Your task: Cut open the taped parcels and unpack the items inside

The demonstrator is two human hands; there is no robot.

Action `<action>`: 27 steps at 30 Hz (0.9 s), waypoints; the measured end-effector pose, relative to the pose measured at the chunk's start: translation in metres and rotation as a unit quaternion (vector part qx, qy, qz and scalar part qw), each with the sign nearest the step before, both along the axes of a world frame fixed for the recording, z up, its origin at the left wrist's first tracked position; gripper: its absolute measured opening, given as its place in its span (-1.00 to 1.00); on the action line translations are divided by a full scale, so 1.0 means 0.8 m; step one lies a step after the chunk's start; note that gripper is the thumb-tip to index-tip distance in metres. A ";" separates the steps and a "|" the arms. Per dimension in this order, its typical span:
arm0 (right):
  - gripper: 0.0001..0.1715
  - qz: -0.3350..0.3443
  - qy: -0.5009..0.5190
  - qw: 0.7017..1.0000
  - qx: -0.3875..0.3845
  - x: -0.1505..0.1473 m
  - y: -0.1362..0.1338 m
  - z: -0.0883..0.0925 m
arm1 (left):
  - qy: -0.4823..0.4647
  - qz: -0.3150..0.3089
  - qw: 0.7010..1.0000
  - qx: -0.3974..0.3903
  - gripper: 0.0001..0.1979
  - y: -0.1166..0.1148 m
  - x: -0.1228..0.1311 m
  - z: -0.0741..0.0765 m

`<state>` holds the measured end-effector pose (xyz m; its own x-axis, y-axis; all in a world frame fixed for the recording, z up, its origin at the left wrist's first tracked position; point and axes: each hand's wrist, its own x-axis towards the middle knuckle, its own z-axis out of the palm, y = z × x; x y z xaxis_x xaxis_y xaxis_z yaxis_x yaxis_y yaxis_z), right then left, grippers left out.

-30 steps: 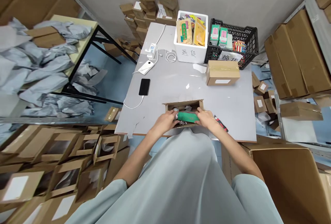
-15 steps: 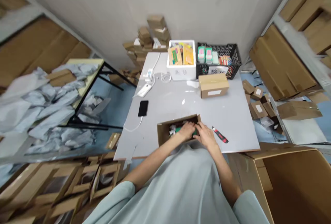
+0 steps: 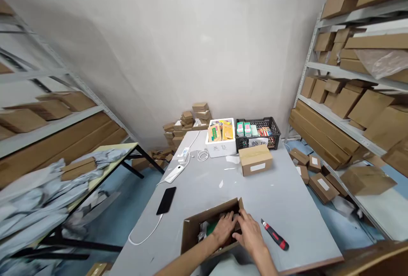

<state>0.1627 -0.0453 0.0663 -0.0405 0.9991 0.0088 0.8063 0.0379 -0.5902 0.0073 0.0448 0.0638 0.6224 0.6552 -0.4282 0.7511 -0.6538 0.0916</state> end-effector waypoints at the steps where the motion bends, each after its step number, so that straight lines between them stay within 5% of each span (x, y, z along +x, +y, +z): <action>1: -0.25 0.003 0.000 1.000 0.002 0.000 0.002 -0.003 | 0.000 0.013 1.000 0.005 -0.16 0.002 -0.006 0.002; 7: -0.27 0.007 -0.015 0.999 0.031 0.000 0.015 -0.013 | -0.038 0.082 0.995 0.028 -0.12 0.012 -0.041 0.025; 10: -0.32 0.020 -0.026 0.999 0.037 0.004 0.018 -0.007 | -0.118 0.144 0.981 0.054 -0.32 0.001 -0.069 0.050; 12: -0.37 0.026 -0.032 0.998 0.041 0.008 0.018 0.004 | -0.238 0.207 0.946 0.078 -0.58 -0.013 -0.094 0.074; 15: -0.45 0.035 -0.012 0.998 0.052 0.012 0.013 0.033 | -0.447 0.322 0.828 0.105 -0.65 -0.038 -0.137 0.112; 18: -0.52 0.012 0.088 0.993 0.081 0.008 0.008 0.064 | -0.610 0.450 0.646 0.095 -0.50 -0.053 -0.174 0.140; 21: -0.37 0.002 0.232 0.969 0.078 -0.005 0.002 0.093 | -0.695 0.520 0.495 0.032 -0.43 -0.061 -0.191 0.146; 24: -0.21 0.039 0.308 0.948 0.071 -0.022 -0.005 0.119 | -0.730 0.537 0.414 -0.090 -0.41 -0.075 -0.190 0.139; 27: -0.23 0.055 0.291 0.952 0.082 -0.033 -0.011 0.140 | -0.737 0.533 0.383 -0.162 -0.41 -0.091 -0.181 0.134</action>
